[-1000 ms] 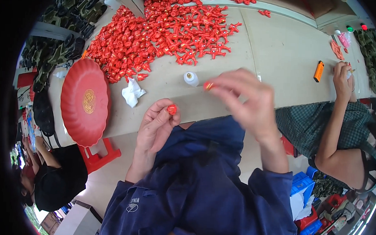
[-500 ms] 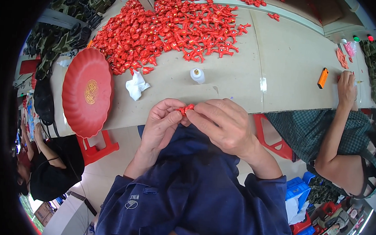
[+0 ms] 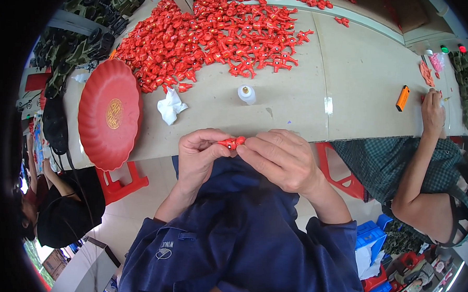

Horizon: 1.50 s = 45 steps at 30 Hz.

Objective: The person applies glue from a glue bottle to small red plastic components and assembles them by hand.

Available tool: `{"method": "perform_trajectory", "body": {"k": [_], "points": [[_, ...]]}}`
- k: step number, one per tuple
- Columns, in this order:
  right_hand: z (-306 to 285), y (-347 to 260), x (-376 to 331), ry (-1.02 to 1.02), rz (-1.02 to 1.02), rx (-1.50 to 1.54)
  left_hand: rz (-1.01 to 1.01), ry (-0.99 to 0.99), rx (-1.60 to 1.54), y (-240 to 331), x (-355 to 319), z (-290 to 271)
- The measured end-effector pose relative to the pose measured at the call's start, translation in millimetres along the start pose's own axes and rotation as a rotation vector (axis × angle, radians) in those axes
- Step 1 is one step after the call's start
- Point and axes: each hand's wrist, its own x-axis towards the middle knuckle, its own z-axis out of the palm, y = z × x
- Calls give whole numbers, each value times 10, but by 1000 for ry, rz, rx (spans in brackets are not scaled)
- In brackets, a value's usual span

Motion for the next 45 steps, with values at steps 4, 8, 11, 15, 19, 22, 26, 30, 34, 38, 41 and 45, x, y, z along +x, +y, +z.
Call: {"method": "perform_trajectory", "body": {"k": [4, 8, 11, 15, 19, 22, 26, 30, 34, 38, 41, 45], "points": [[38, -2, -48, 33, -1, 29, -51, 0, -40, 1, 9, -22], [18, -87, -32, 46, 212, 223, -178, -17, -230, -22, 8, -50], [34, -91, -93, 93, 352, 269, -164, -13, -194, -20, -3, -5], [14, -171, -43, 54, 539, 252, -102, -4, -36, 30, 4, 25], [72, -170, -116, 99, 415, 239, -50, -38, 38, 66, 5, 22], [108, -180, -151, 133, 340, 217, -32, -56, 67, 93, -1, 30], [170, -168, -210, 174, 314, 265, -13, -79, 139, 128, -8, 9], [193, -166, -193, 190, 287, 259, 7, -100, 152, 147, -7, 7], [199, -161, -224, 180, 293, 265, -8, -91, 153, 134, -10, -6], [213, -156, -246, 172, 313, 285, -13, -90, 158, 132, -4, -22], [207, -151, -226, 164, 309, 281, -12, -91, 170, 128, -3, -25], [220, -151, -228, 171, 319, 293, -8, -88, 170, 118, 4, -35]]}}
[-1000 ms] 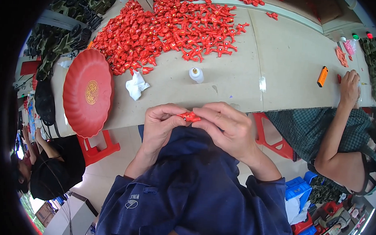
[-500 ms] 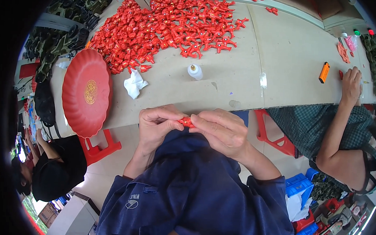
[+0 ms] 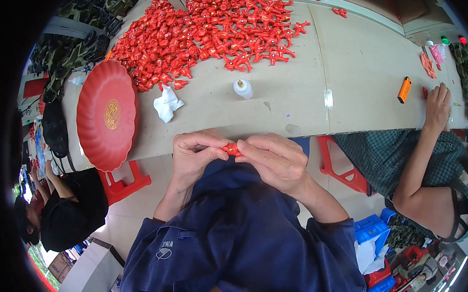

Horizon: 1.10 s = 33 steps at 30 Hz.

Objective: The person applies glue from a glue bottle to small red plastic components and assembles them by hand.

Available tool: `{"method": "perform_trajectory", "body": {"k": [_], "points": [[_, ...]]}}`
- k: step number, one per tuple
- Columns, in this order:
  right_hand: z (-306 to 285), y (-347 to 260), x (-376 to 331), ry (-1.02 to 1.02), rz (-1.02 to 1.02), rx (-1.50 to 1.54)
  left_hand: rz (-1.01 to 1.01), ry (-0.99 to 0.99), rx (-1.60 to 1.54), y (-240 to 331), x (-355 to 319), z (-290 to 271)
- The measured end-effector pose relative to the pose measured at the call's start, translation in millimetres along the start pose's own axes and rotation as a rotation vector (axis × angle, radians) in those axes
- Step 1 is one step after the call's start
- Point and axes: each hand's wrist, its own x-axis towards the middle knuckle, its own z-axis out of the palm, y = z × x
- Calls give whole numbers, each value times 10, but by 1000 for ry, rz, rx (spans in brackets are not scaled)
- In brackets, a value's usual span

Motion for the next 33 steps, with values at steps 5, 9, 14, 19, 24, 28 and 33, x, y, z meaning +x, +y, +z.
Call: {"method": "perform_trajectory", "body": {"k": [5, 9, 14, 19, 24, 28, 33], "points": [[3, 14, -5, -12, 7, -5, -21, 14, -9, -7, 0, -10], [14, 22, -5, -3, 6, 5, -28, 20, -28, 4, 1, -2], [23, 28, -17, -5, 23, 13, -35, 27, -11, 5, 8, -5], [12, 32, -16, -4, 27, 8, -29, 12, -3, 9, 25, -3], [16, 31, -8, 2, 33, 27, -35, 18, -5, -7, 26, -20], [19, 35, -21, -9, 40, 13, -38, 22, -35, -7, 28, -12], [27, 49, -27, 0, 38, 22, -45, 28, -17, 8, 31, -5]]}}
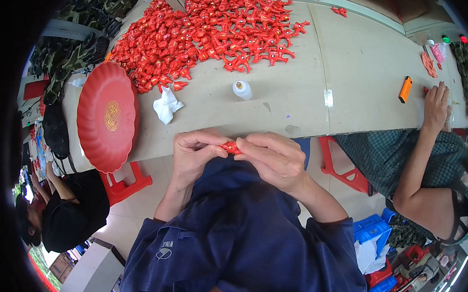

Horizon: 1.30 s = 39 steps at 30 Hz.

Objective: The person applies glue from a glue bottle to small red plastic components and assembles them by hand.

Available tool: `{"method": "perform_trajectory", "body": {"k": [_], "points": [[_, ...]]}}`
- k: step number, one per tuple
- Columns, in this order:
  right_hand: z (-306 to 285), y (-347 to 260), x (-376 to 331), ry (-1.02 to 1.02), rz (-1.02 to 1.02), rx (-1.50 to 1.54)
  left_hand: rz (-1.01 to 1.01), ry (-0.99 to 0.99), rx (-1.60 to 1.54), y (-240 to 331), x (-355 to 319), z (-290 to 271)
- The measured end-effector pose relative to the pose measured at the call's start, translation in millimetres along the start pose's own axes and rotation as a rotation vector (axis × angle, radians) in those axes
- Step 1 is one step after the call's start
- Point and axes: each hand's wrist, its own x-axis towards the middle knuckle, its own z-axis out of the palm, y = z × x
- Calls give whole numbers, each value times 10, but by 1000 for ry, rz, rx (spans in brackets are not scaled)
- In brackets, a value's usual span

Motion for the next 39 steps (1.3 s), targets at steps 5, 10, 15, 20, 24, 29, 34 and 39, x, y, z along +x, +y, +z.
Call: {"method": "perform_trajectory", "body": {"k": [5, 10, 15, 20, 24, 29, 34, 39], "points": [[-1, -2, 4, -9, 6, -9, -6, 4, 13, -6, -7, -15], [7, 2, -1, -5, 6, -8, -18, 1, -8, -12, -8, -24], [16, -2, -1, 2, 16, -3, -24, -2, 3, -3, -8, -29], [26, -10, 34, 3, 6, -21, -16, 4, -11, -22, -7, -44], [13, -6, 25, -9, -6, -50, -16, 0, 0, -29, -12, -53], [19, -4, 43, -4, 33, -61, -21, -7, -36, -24, 1, -49], [53, -17, 89, 48, 67, -39, -40, 35, -54, -35, 8, -22], [53, -35, 123, 33, 58, -46, -53, 82, -108, -46, 2, -42]]}}
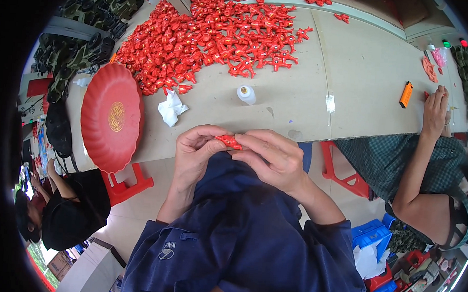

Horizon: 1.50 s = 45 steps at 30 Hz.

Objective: The person applies glue from a glue bottle to small red plastic components and assembles them by hand.

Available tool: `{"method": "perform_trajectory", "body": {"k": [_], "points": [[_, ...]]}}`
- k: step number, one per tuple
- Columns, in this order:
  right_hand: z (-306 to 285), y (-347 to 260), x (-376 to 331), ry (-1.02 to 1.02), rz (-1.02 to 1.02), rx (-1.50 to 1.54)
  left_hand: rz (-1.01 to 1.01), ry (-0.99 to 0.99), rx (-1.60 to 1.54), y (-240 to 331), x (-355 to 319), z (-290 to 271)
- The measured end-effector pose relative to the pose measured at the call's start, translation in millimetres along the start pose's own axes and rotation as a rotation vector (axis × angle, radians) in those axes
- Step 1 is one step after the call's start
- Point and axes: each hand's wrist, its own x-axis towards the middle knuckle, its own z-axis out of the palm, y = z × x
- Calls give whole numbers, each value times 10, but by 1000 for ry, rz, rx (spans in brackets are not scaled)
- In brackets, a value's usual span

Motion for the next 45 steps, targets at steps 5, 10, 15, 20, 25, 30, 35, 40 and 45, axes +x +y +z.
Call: {"method": "perform_trajectory", "body": {"k": [5, 10, 15, 20, 25, 30, 35, 40, 45], "points": [[-101, 43, 26, 33, 135, 13, 77, 88, 121, 196, -100, -24], [-123, 121, 153, 136, 292, -3, 518, 654, 692, 778, -273, -212], [20, 122, 316, 113, 365, -61, 387, 925, 1054, 979, -323, -753], [109, 147, 396, 75, 330, -145, 28, 927, 1253, 996, -288, -763], [110, 260, 356, 75, 300, -203, 372, 757, 1337, 937, -1, -202], [157, 344, 270, 142, 287, -85, 665, 147, 1367, 499, 719, 115], [104, 335, 225, 181, 347, 129, 621, -101, 1650, 381, 990, 175], [113, 386, 201, 187, 344, 207, 501, -7, 1555, 315, 750, 185], [126, 331, 205, 202, 359, 200, 506, 116, 1462, 282, 598, 136]]}}
